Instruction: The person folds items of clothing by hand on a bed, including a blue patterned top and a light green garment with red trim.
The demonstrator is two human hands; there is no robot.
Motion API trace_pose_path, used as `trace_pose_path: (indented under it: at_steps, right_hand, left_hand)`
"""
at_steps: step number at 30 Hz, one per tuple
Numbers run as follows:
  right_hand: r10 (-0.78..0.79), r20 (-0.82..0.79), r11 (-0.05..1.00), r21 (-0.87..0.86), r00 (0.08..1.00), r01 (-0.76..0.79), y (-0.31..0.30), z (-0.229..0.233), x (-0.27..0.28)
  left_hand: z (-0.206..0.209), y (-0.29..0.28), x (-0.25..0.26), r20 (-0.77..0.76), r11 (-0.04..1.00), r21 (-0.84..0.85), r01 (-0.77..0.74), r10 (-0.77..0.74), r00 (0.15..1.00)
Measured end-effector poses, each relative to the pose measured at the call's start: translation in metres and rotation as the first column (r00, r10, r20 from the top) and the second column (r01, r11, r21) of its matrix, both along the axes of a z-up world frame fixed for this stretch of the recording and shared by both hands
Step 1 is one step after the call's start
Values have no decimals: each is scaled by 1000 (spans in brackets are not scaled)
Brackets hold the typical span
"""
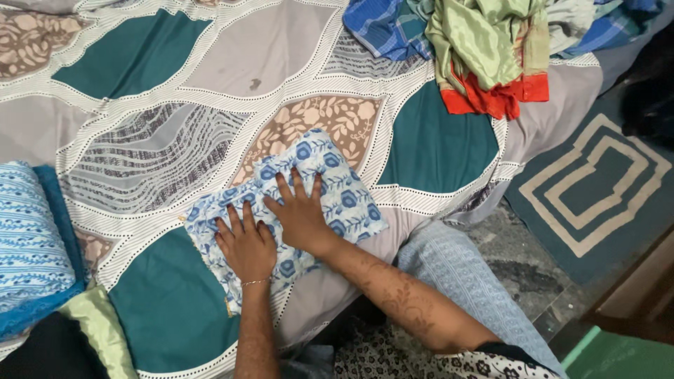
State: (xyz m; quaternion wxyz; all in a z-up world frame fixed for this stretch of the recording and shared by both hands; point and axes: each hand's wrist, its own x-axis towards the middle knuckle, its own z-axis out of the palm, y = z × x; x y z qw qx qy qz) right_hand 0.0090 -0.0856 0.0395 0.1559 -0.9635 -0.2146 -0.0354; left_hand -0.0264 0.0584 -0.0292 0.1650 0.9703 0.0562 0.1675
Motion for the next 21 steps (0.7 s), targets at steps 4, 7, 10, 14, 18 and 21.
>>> trace_pose_path:
  at_steps: [4,7,10,14,18,21]
  right_hand:
    - [-37,17,997,65,999,36,-4,13,7]
    - [-86,46,995,51,995,84,-13,17,4]
    - [-78,-16,993,88,997,79,-9,14,0]
    - [-1,-125,981,193,992,26,-2,-2,-6]
    - [195,-329,936,344,924,-75,-16,-39,25]
    - [311,-313,515,849,897,118,-46,-57,44]
  left_hand:
    - [3,1,4,-22,1000,4,-21,21,1000]
    - [7,5,3,-49,997,-7,-82,81,995]
    - [15,4,4,-67,993,28,-113,115,991]
    - [23,-1,5,162,974,-201,100,-68,984]
    - [9,-24,8,234,719,-599,351,-262,936]
    - [2,-31,14,161,752,-557,352,-318,934]
